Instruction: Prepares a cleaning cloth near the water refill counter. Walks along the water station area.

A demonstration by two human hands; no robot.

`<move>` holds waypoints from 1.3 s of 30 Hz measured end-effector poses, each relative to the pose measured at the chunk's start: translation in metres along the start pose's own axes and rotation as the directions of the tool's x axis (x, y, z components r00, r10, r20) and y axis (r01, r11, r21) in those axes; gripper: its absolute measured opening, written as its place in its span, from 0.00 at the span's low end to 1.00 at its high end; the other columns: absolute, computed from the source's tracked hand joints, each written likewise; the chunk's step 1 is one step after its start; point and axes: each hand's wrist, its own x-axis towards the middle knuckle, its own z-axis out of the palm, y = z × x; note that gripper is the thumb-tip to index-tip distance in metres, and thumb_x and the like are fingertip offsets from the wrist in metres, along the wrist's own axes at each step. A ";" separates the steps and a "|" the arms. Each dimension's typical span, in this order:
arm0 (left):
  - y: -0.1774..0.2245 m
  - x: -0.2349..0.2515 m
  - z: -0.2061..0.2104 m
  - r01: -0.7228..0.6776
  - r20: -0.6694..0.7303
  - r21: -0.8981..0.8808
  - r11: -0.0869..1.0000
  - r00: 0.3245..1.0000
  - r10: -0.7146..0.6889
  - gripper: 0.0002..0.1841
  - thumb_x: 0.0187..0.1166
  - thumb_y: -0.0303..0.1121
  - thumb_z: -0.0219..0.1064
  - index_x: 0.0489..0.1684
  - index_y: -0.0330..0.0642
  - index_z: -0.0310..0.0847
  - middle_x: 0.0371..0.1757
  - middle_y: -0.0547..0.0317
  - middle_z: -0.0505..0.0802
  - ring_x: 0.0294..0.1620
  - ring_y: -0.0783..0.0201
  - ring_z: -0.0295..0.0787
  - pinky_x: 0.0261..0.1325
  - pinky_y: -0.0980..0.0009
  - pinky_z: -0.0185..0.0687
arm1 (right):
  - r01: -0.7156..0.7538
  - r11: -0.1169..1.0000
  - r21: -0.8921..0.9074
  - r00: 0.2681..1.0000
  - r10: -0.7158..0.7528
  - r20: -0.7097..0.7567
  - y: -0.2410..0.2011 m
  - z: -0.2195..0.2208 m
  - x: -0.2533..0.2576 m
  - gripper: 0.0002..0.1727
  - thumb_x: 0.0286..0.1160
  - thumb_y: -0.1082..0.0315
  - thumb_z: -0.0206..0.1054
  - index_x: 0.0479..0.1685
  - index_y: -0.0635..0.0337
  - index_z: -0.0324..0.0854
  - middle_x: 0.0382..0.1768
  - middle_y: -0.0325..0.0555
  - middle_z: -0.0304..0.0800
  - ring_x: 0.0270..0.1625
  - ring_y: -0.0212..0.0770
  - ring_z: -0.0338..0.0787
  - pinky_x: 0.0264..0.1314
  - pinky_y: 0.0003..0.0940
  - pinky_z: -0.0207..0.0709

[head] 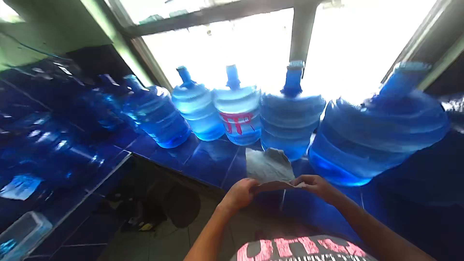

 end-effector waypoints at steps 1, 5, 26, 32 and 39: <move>-0.019 -0.005 0.012 0.056 0.080 -0.020 0.998 0.995 -0.054 0.11 0.79 0.27 0.68 0.52 0.28 0.89 0.53 0.38 0.93 0.60 0.45 0.90 0.72 0.50 0.80 | -0.100 0.995 -0.028 0.995 0.101 0.012 0.019 0.011 -0.004 0.12 0.80 0.74 0.63 0.54 0.68 0.88 0.57 0.52 0.93 0.61 0.40 0.90 0.70 0.41 0.81; -0.072 -0.025 0.052 0.231 0.316 -0.184 0.955 0.934 -0.165 0.13 0.83 0.29 0.65 0.55 0.29 0.88 0.55 0.40 0.92 0.60 0.51 0.89 0.72 0.55 0.79 | -0.415 0.909 0.025 0.909 0.416 -0.011 0.072 0.053 -0.024 0.15 0.86 0.70 0.58 0.60 0.70 0.85 0.57 0.58 0.89 0.61 0.44 0.87 0.72 0.45 0.77; -0.093 0.097 0.029 0.246 0.053 -0.498 0.832 0.966 -0.253 0.10 0.85 0.31 0.66 0.56 0.37 0.86 0.47 0.52 0.94 0.45 0.64 0.91 0.58 0.58 0.85 | -0.184 0.911 0.368 0.829 0.345 -0.441 0.063 0.030 0.045 0.15 0.88 0.71 0.56 0.64 0.69 0.79 0.61 0.53 0.86 0.59 0.41 0.88 0.65 0.42 0.82; -0.020 0.028 -0.050 -0.167 -0.154 -0.668 0.725 0.984 0.085 0.07 0.77 0.26 0.68 0.48 0.41 0.88 0.43 0.71 0.95 0.44 0.78 0.92 0.53 0.75 0.91 | 0.088 0.925 0.370 0.918 0.069 -0.391 -0.040 0.031 -0.024 0.06 0.67 0.68 0.73 0.42 0.52 0.86 0.38 0.32 0.94 0.43 0.26 0.91 0.53 0.28 0.87; 0.000 0.015 -0.073 -0.279 -0.271 -0.689 0.669 0.955 0.120 0.09 0.79 0.26 0.69 0.50 0.49 0.92 0.47 0.74 0.97 0.47 0.79 0.93 0.55 0.77 0.90 | 0.247 0.957 0.152 0.871 -0.151 -0.468 -0.091 0.026 -0.031 0.07 0.72 0.71 0.72 0.44 0.50 0.92 0.38 0.28 0.95 0.40 0.22 0.91 0.48 0.20 0.87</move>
